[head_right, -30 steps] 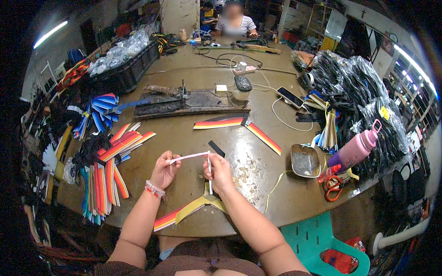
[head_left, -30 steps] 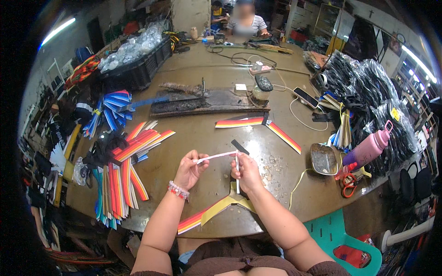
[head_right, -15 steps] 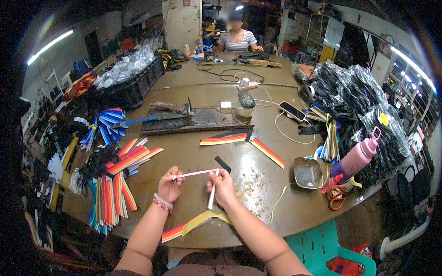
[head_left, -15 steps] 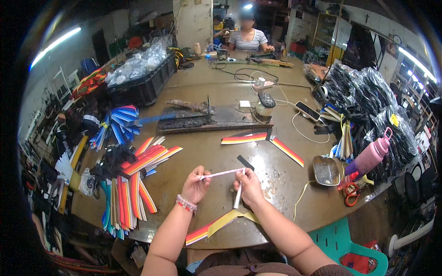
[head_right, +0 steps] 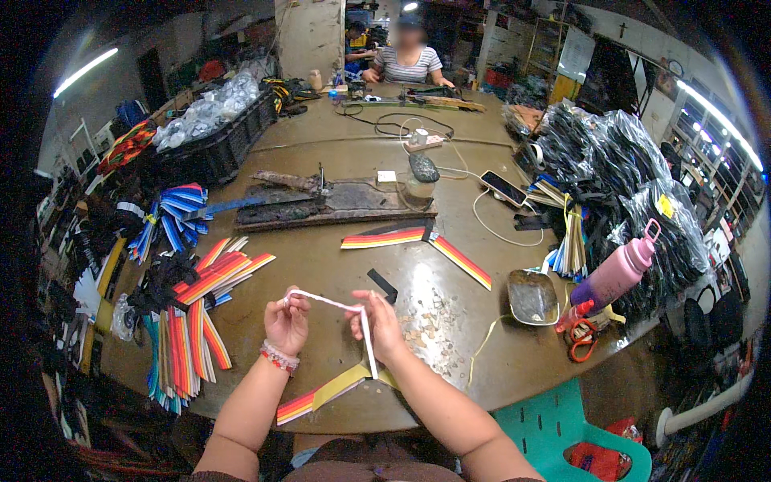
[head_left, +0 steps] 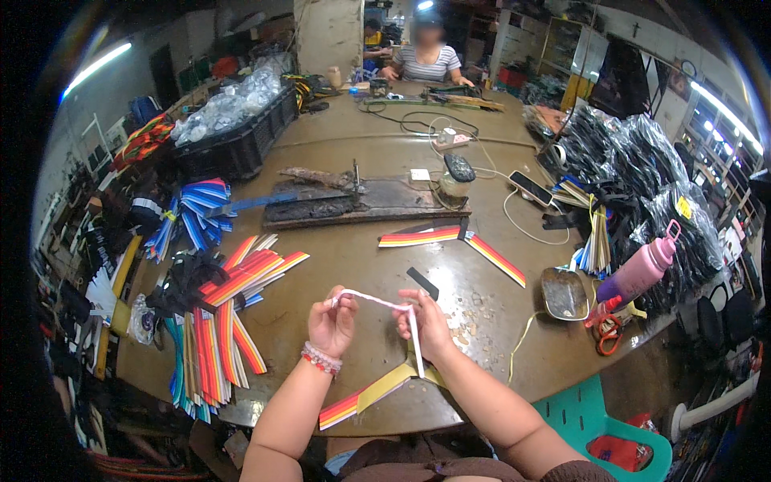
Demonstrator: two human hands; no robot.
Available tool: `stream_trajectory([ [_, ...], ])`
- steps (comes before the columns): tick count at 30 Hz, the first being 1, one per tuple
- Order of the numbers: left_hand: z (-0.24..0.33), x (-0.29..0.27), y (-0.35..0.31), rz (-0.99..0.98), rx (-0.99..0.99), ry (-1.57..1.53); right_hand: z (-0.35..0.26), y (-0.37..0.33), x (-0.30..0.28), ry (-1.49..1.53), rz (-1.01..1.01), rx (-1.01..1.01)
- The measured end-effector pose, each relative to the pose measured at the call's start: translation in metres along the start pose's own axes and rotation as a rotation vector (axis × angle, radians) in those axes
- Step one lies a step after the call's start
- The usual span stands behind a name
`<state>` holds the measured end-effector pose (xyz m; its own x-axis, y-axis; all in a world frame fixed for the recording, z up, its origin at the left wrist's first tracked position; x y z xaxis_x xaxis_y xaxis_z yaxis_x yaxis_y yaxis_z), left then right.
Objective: The person assembles a decorative bow by attaching colored ribbons to a black plastic frame using a white marker-like tool. They then gather multiple completed bows and tie them together with a yellow string.
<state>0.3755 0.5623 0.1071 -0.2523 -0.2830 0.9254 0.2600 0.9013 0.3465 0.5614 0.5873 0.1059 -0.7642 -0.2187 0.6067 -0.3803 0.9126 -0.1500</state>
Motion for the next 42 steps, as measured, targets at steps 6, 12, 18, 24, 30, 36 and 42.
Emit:
stream_trajectory([
  [6,0.009,0.003,0.0,-0.017,0.063,-0.044,-0.001,0.0,0.006,-0.104,-0.249,0.098],
  [12,0.002,0.003,0.0,-0.046,-0.005,0.038,-0.001,0.002,-0.007,0.064,0.003,0.027],
  [18,0.005,0.004,0.0,-0.054,0.036,0.06,-0.006,0.003,-0.006,0.022,0.095,-0.094],
  [24,0.02,0.014,-0.001,-0.114,0.11,0.027,-0.013,0.0,-0.006,-0.025,0.231,-0.207],
  [30,0.052,0.084,-0.013,-0.168,0.391,0.111,-0.016,0.003,-0.014,0.046,0.088,-0.278],
  [36,0.117,0.172,-0.166,0.452,1.088,1.383,-0.034,-0.01,-0.003,-0.158,0.21,-0.539],
  [42,0.216,0.178,-0.44,1.773,1.213,1.843,-0.092,-0.032,-0.001,0.31,-0.317,-0.593],
])
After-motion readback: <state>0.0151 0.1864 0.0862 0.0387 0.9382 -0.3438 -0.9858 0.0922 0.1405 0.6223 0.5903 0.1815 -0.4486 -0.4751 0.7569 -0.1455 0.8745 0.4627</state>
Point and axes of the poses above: each hand's wrist, its own y-axis towards the middle knuckle, its own x-axis out of the palm, z = x × y, the point moved 2 cm from there along y, towards the middle knuckle, and after that the axes turned 2 degrees about -y, right-handed, at the moved point
